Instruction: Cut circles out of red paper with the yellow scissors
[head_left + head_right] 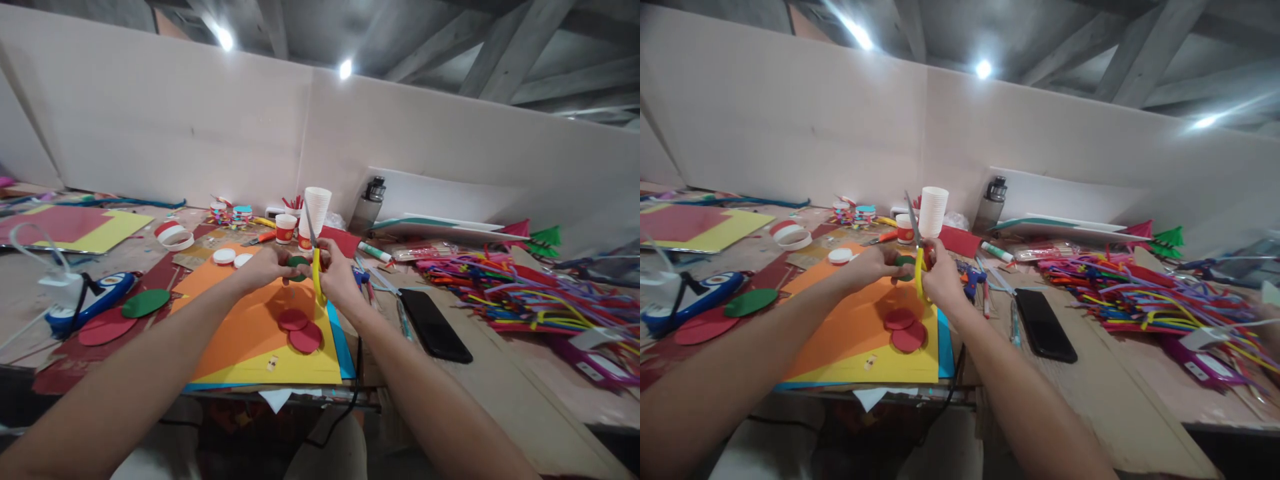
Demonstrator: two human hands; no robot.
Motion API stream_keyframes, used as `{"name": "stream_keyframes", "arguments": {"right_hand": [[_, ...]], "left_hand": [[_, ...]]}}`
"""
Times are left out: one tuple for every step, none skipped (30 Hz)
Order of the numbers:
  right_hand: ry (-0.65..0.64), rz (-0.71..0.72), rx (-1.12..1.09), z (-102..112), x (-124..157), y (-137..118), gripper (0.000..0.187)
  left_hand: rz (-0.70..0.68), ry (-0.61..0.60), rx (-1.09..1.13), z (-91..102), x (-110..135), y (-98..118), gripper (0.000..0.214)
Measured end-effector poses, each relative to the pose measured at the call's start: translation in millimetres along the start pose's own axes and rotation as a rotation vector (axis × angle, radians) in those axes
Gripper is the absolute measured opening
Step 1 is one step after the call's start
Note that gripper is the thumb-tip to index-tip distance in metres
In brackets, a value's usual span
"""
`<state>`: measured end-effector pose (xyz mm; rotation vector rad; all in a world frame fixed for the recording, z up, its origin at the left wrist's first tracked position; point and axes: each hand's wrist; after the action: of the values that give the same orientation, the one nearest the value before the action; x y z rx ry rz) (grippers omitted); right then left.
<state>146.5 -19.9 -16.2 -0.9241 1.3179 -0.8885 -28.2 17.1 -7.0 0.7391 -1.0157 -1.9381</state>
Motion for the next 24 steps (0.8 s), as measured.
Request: {"name": "stream_keyframes", "arguments": {"right_hand": [[0.009, -0.002, 0.038, -0.6, 0.5, 1.1, 0.054], [0.016, -0.009, 0.055, -1.2, 0.8, 1.8, 0.051], [0.023, -0.016, 0.047, -1.9, 0.7, 2.2, 0.05], [0.03, -0.021, 0.02, -2.6, 0.3, 2.2, 0.05], [0.043, -0.024, -0.018, -3.4, -0.3, 1.9, 0.051], [0.063, -0.029, -0.064, -4.0, -0.9, 1.4, 0.052], [0.09, -0.038, -0.112, -4.5, -1.6, 1.0, 0.054], [0.114, -0.052, -0.159, -4.9, -2.2, 0.6, 0.056], [0.133, -0.067, -0.204, -5.1, -2.7, 0.4, 0.057], [0.144, -0.081, -0.243, -5.2, -3.0, 0.4, 0.058], [0.149, -0.092, -0.276, -5.2, -3.2, 0.4, 0.059], [0.15, -0.098, -0.299, -5.4, -3.3, 0.4, 0.061], [0.147, -0.1, -0.31, -5.7, -3.2, 0.1, 0.062], [0.142, -0.098, -0.314, -6.1, -2.9, -0.5, 0.062], [0.134, -0.091, -0.314, -6.7, -2.5, -1.5, 0.062], [0.12, -0.084, -0.307, -7.3, -1.9, -3.0, 0.061], [0.103, -0.071, -0.293, -7.8, -1.1, -4.8, 0.059], [0.087, -0.056, -0.267, -8.1, -0.2, -6.7, 0.056], [0.069, -0.042, -0.226, -7.9, 0.9, -8.5, 0.053], [0.056, -0.027, -0.17, -7.3, 2.1, -10.0, 0.049], [0.042, -0.016, -0.104, -6.3, 3.2, -10.9, 0.046], [0.025, -0.009, -0.037, -5.0, 4.2, -11.1, 0.043], [0.002, -0.01, 0.024, -3.5, 5.1, -10.7, 0.041], [-0.026, -0.019, 0.077, -2.0, 5.7, -9.9, 0.04]], "left_hand": [[0.012, 0.003, -0.025, -1.4, 0.5, 1.1, 0.017], [0.018, 0.008, -0.037, -2.5, 0.8, 1.4, 0.018], [0.017, 0.015, -0.031, -3.5, 0.7, 1.0, 0.018], [0.008, 0.022, -0.008, -4.3, 0.4, 0.1, 0.018], [-0.007, 0.028, 0.025, -5.2, 0.0, -1.1, 0.017], [-0.027, 0.036, 0.061, -6.2, -0.4, -2.4, 0.015], [-0.048, 0.046, 0.094, -7.5, -0.8, -3.5, 0.013], [-0.067, 0.061, 0.121, -8.9, -1.0, -4.4, 0.013], [-0.082, 0.074, 0.141, -10.6, -1.2, -5.0, 0.015], [-0.091, 0.087, 0.161, -12.5, -1.2, -5.2, 0.019], [-0.093, 0.101, 0.187, -14.4, -1.1, -5.2, 0.022], [-0.089, 0.113, 0.216, -16.3, -1.0, -4.9, 0.024], [-0.079, 0.123, 0.248, -18.0, -1.0, -4.6, 0.026], [-0.065, 0.128, 0.281, -19.3, -1.0, -4.3, 0.027], [-0.048, 0.13, 0.315, -20.0, -1.2, -4.0, 0.027], [-0.031, 0.132, 0.35, -20.2, -1.5, -4.0, 0.027], [-0.014, 0.138, 0.388, -19.5, -1.9, -4.0, 0.028], [0.002, 0.152, 0.43, -18.1, -2.4, -4.0, 0.029], [0.016, 0.173, 0.476, -16.0, -3.1, -4.1, 0.029], [0.027, 0.197, 0.524, -13.4, -3.7, -4.0, 0.029], [0.036, 0.223, 0.576, -10.5, -4.3, -3.8, 0.029], [0.044, 0.242, 0.629, -7.6, -4.8, -3.4, 0.029], [0.05, 0.257, 0.683, -4.8, -5.3, -2.8, 0.028], [0.056, 0.271, 0.734, -2.5, -5.6, -2.2, 0.028]]}}
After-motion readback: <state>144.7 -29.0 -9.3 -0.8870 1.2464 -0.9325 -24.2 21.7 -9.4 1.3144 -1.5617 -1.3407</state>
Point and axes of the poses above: each hand's wrist, its own x-axis away from the middle knuckle, its own z-axis out of the back of the hand, y = z × x, and after that the axes turned 14 degrees about -x, right-handed
